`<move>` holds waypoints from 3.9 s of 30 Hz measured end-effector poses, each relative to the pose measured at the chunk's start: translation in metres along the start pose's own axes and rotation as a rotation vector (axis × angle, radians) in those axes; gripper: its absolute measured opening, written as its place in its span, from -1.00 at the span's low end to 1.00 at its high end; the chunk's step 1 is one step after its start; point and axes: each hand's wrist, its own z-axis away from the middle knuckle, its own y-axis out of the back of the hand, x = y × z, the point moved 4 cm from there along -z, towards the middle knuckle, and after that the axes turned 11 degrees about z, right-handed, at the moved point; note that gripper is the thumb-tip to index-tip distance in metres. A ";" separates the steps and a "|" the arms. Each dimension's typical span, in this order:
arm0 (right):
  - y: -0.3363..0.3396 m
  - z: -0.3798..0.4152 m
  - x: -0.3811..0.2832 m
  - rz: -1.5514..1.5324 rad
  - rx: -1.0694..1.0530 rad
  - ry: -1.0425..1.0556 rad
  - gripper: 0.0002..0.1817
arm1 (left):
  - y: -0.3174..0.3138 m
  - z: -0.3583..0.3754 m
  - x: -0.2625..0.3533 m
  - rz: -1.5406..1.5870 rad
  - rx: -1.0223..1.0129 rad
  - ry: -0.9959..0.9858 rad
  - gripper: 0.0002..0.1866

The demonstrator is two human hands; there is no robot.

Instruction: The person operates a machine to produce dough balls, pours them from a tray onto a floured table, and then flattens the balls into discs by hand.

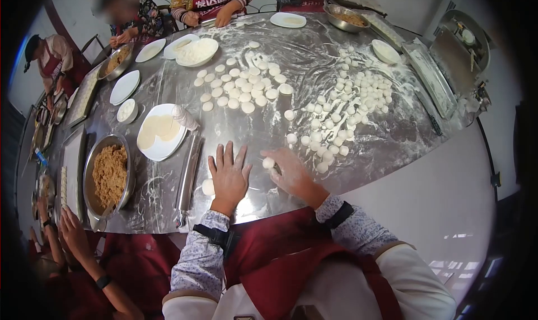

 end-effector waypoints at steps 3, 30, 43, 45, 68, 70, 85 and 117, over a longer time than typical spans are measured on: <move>-0.004 0.013 -0.006 -0.292 -0.073 -0.116 -0.65 | -0.001 -0.001 0.000 0.000 -0.001 0.014 -0.40; 0.025 -0.013 0.067 0.127 0.144 -0.070 -0.69 | -0.044 -0.033 0.083 0.168 -0.020 -0.132 -0.25; -0.013 0.008 0.020 -0.256 -0.251 -0.166 -0.84 | -0.007 -0.009 0.004 -0.001 -0.038 0.039 -0.38; -0.016 0.016 0.023 -0.183 -0.116 -0.046 -0.83 | -0.003 -0.013 0.004 0.009 -0.052 0.074 -0.37; -0.001 0.009 0.018 -0.198 -0.274 -0.144 -0.79 | -0.014 -0.033 0.016 0.006 -0.028 0.016 -0.36; -0.004 0.010 0.024 -0.197 -0.255 -0.113 -0.75 | -0.002 -0.042 0.030 0.029 0.019 0.009 -0.34; -0.023 -0.065 0.122 0.201 -0.051 -0.094 -0.80 | -0.049 -0.042 0.062 0.095 -0.031 -0.122 -0.31; 0.092 0.078 0.106 0.081 -0.006 -0.272 -0.57 | -0.042 -0.038 0.059 0.033 -0.041 -0.150 -0.43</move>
